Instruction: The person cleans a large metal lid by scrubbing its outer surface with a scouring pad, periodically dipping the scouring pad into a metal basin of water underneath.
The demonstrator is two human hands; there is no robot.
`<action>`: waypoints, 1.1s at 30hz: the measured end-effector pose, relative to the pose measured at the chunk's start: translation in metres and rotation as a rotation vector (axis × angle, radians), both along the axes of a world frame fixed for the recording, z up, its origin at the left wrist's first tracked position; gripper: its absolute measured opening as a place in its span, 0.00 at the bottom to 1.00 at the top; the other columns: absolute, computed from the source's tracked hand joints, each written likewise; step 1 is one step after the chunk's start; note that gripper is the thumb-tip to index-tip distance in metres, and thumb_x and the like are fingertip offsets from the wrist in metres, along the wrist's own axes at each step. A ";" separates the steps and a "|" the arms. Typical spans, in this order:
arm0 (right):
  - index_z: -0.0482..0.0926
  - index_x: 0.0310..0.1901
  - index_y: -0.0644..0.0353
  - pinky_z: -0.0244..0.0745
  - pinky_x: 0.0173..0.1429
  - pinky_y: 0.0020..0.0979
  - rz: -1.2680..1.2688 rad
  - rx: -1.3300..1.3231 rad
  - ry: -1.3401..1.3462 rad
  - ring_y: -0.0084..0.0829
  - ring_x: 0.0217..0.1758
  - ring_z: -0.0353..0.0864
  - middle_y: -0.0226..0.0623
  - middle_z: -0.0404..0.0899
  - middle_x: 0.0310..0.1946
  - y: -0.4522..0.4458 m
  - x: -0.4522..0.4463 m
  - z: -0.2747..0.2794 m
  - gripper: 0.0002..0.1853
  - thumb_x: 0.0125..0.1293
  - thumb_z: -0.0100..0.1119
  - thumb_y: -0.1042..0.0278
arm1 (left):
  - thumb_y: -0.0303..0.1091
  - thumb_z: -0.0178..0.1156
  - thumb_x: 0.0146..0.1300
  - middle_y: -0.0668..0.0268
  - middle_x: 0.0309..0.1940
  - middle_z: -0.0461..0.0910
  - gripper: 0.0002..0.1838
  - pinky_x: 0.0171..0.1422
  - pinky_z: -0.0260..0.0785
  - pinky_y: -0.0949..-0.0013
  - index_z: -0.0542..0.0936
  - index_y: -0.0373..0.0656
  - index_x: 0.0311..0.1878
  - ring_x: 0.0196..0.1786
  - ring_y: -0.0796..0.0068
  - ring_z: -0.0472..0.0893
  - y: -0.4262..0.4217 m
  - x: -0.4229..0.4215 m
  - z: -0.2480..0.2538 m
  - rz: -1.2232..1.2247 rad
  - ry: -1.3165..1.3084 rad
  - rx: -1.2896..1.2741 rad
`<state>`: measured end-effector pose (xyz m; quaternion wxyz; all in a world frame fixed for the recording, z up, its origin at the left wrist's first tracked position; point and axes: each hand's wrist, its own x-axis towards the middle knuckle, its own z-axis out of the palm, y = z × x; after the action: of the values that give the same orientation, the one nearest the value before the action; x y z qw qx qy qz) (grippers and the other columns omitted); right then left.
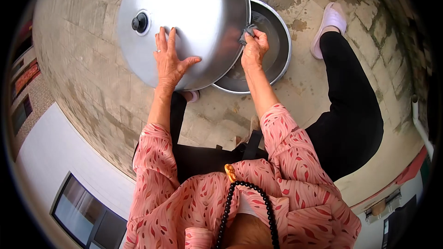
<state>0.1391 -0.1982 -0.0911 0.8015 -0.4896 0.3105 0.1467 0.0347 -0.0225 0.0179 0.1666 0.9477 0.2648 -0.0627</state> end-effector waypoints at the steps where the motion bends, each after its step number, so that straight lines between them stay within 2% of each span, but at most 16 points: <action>1: 0.73 0.44 0.65 0.73 0.51 0.25 -0.005 -0.016 0.000 0.23 0.41 0.77 0.36 0.78 0.41 0.002 0.006 -0.002 0.11 0.62 0.56 0.88 | 0.65 0.75 0.36 0.46 0.76 0.47 0.62 0.72 0.48 0.32 0.58 0.51 0.75 0.76 0.37 0.47 0.001 -0.008 -0.006 0.048 -0.073 0.031; 2: 0.73 0.44 0.66 0.73 0.53 0.26 -0.030 0.017 -0.010 0.25 0.43 0.78 0.38 0.78 0.42 0.003 0.013 -0.006 0.11 0.62 0.57 0.88 | 0.71 0.70 0.40 0.42 0.75 0.45 0.63 0.73 0.49 0.37 0.57 0.44 0.74 0.75 0.36 0.49 0.002 -0.019 -0.009 0.157 -0.034 0.076; 4: 0.74 0.45 0.66 0.73 0.53 0.26 -0.045 0.001 0.019 0.26 0.43 0.78 0.38 0.79 0.42 0.004 0.027 -0.009 0.11 0.62 0.57 0.88 | 0.71 0.70 0.42 0.38 0.75 0.41 0.64 0.74 0.51 0.41 0.53 0.40 0.75 0.76 0.38 0.48 0.002 -0.052 -0.019 0.511 -0.116 -0.009; 7: 0.74 0.45 0.66 0.73 0.54 0.26 -0.066 0.033 0.056 0.26 0.43 0.78 0.38 0.78 0.42 0.002 0.025 -0.016 0.12 0.62 0.58 0.88 | 0.66 0.74 0.42 0.37 0.74 0.38 0.66 0.75 0.52 0.45 0.49 0.38 0.76 0.76 0.40 0.47 -0.004 -0.069 -0.011 1.025 -0.146 -0.433; 11: 0.73 0.46 0.66 0.73 0.53 0.27 -0.045 0.048 0.085 0.26 0.42 0.77 0.38 0.78 0.41 0.003 0.000 -0.004 0.11 0.64 0.57 0.86 | 0.58 0.78 0.39 0.42 0.75 0.39 0.68 0.76 0.52 0.49 0.48 0.39 0.76 0.76 0.45 0.49 0.011 -0.085 -0.023 1.112 -0.237 -0.452; 14: 0.71 0.46 0.65 0.73 0.52 0.27 -0.041 0.076 0.078 0.25 0.43 0.77 0.37 0.78 0.42 -0.003 -0.023 -0.002 0.10 0.65 0.56 0.85 | 0.57 0.80 0.35 0.44 0.75 0.39 0.70 0.76 0.51 0.48 0.48 0.39 0.76 0.76 0.47 0.49 0.023 -0.105 -0.036 1.077 -0.305 -0.441; 15: 0.71 0.46 0.64 0.73 0.52 0.27 -0.032 0.098 0.072 0.25 0.43 0.77 0.37 0.78 0.42 -0.005 -0.031 -0.003 0.11 0.65 0.56 0.85 | 0.55 0.82 0.34 0.46 0.75 0.43 0.69 0.76 0.52 0.48 0.50 0.39 0.76 0.76 0.48 0.51 0.023 -0.105 -0.034 1.103 -0.346 -0.462; 18: 0.70 0.47 0.62 0.74 0.52 0.28 -0.016 0.118 0.088 0.25 0.44 0.76 0.36 0.78 0.43 -0.010 -0.048 0.000 0.11 0.65 0.56 0.84 | 0.51 0.80 0.41 0.51 0.73 0.50 0.63 0.72 0.59 0.49 0.53 0.36 0.75 0.72 0.51 0.59 0.034 -0.115 -0.038 1.054 -0.317 -0.416; 21: 0.70 0.48 0.62 0.74 0.52 0.29 0.017 0.122 0.105 0.25 0.44 0.77 0.36 0.78 0.43 -0.013 -0.060 -0.002 0.12 0.65 0.56 0.84 | 0.54 0.81 0.38 0.47 0.71 0.51 0.64 0.75 0.54 0.50 0.54 0.34 0.74 0.73 0.51 0.56 0.039 -0.110 -0.032 0.949 -0.391 -0.438; 28: 0.69 0.47 0.60 0.74 0.50 0.30 0.068 0.157 0.127 0.23 0.42 0.77 0.36 0.78 0.43 -0.013 -0.070 0.003 0.11 0.66 0.56 0.81 | 0.57 0.78 0.41 0.45 0.73 0.51 0.60 0.76 0.49 0.53 0.60 0.31 0.71 0.76 0.51 0.53 0.080 -0.099 -0.048 0.760 -0.358 -0.310; 29: 0.70 0.47 0.59 0.73 0.49 0.29 0.106 0.119 0.179 0.23 0.41 0.76 0.35 0.78 0.43 -0.014 -0.066 0.009 0.11 0.66 0.57 0.79 | 0.58 0.76 0.44 0.41 0.74 0.50 0.58 0.76 0.50 0.53 0.60 0.34 0.72 0.77 0.49 0.51 0.085 -0.095 -0.049 0.708 -0.358 -0.314; 31: 0.71 0.48 0.59 0.72 0.50 0.29 0.134 0.027 0.107 0.23 0.41 0.76 0.33 0.78 0.42 -0.021 -0.053 0.010 0.10 0.66 0.57 0.78 | 0.59 0.74 0.47 0.40 0.74 0.51 0.54 0.76 0.50 0.52 0.61 0.42 0.73 0.76 0.46 0.52 0.078 -0.050 -0.020 0.371 -0.281 -0.090; 33: 0.73 0.47 0.59 0.72 0.50 0.29 0.145 -0.097 -0.061 0.25 0.41 0.76 0.33 0.78 0.40 -0.024 -0.032 -0.009 0.10 0.65 0.58 0.77 | 0.60 0.74 0.45 0.40 0.74 0.51 0.53 0.75 0.54 0.49 0.62 0.53 0.74 0.76 0.42 0.53 0.049 -0.004 0.012 0.138 -0.245 -0.106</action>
<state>0.1067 -0.2227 -0.0997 0.7733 -0.5530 0.2566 0.1742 0.0310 0.0263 0.0298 0.2514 0.9177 0.3033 0.0510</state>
